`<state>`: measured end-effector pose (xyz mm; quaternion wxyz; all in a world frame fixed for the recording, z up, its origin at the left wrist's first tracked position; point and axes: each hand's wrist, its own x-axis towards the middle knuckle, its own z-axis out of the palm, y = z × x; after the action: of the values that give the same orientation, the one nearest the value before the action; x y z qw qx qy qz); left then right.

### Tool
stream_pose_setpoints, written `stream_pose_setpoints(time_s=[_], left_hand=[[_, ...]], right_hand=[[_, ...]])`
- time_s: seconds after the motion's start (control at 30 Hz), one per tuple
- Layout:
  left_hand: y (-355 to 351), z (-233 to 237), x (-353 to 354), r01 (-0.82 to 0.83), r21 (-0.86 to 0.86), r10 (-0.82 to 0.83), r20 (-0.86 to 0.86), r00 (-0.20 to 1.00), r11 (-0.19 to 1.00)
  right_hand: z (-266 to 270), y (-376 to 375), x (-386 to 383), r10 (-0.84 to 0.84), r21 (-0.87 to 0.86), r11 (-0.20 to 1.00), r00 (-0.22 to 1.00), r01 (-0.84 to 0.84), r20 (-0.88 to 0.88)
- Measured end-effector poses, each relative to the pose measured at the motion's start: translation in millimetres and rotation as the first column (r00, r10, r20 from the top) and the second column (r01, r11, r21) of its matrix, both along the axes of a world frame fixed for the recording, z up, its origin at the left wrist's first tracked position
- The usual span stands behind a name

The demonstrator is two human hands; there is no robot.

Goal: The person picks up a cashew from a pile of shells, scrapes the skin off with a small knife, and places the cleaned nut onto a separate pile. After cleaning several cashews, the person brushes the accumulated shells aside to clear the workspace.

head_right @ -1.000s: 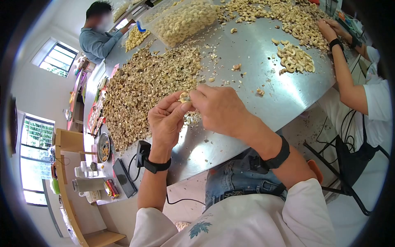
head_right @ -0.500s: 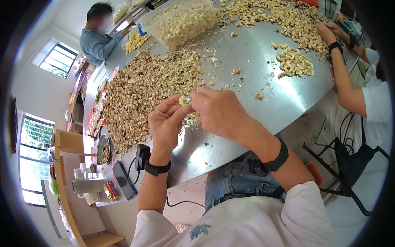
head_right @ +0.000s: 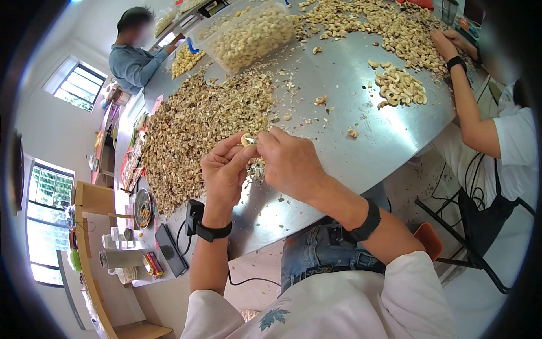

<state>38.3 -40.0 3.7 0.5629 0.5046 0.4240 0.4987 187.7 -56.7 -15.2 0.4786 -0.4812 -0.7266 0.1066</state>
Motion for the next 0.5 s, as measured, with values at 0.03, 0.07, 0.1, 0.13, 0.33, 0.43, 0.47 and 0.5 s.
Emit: stream_pose_setpoints(time_s=[0.03, 0.07, 0.1, 0.13, 0.33, 0.43, 0.47, 0.5], left_hand=[[0.2, -0.2, 0.0, -0.003, 0.000, 0.003, 0.004, 1.000, 1.000], [0.8, -0.1, 0.5, -0.004, 0.002, 0.004, 0.008, 1.000, 1.000], [0.7, 0.1, 0.6, 0.003, -0.010, -0.003, -0.015, 1.000, 1.000], [-0.8, 0.5, -0.2, 0.011, -0.021, -0.012, -0.038, 0.999, 1.000], [-3.6, 2.9, 2.2, -0.010, -0.037, 0.008, -0.045, 0.999, 0.999], [-2.4, 3.6, 3.1, -0.011, -0.028, 0.011, 0.013, 1.000, 1.000], [-2.6, 4.5, 2.6, -0.001, -0.020, 0.002, 0.049, 0.999, 1.000], [-3.6, 4.6, 1.4, 0.005, -0.017, -0.003, 0.081, 0.997, 1.000]], right_hand=[[-0.5, -0.1, -2.1, -0.025, 0.010, 1.000, 1.000, 0.025, 0.003], [-0.6, 0.2, -3.6, -0.052, 0.022, 0.998, 0.999, 0.052, 0.007], [-0.7, 0.8, -4.2, -0.081, 0.034, 0.996, 0.997, 0.080, 0.012], [-1.0, 1.7, -3.9, -0.100, 0.052, 0.994, 0.995, 0.099, 0.014], [5.3, 9.0, 12.5, -0.069, 0.076, 0.994, 0.997, 0.072, -0.045], [10.2, 9.6, 20.3, -0.017, 0.073, 0.997, 0.997, 0.022, -0.071], [12.5, 9.5, 21.6, 0.007, 0.075, 0.997, 0.996, 0.000, -0.089], [14.8, 9.1, 22.3, 0.035, 0.072, 0.997, 0.993, -0.027, -0.110]])
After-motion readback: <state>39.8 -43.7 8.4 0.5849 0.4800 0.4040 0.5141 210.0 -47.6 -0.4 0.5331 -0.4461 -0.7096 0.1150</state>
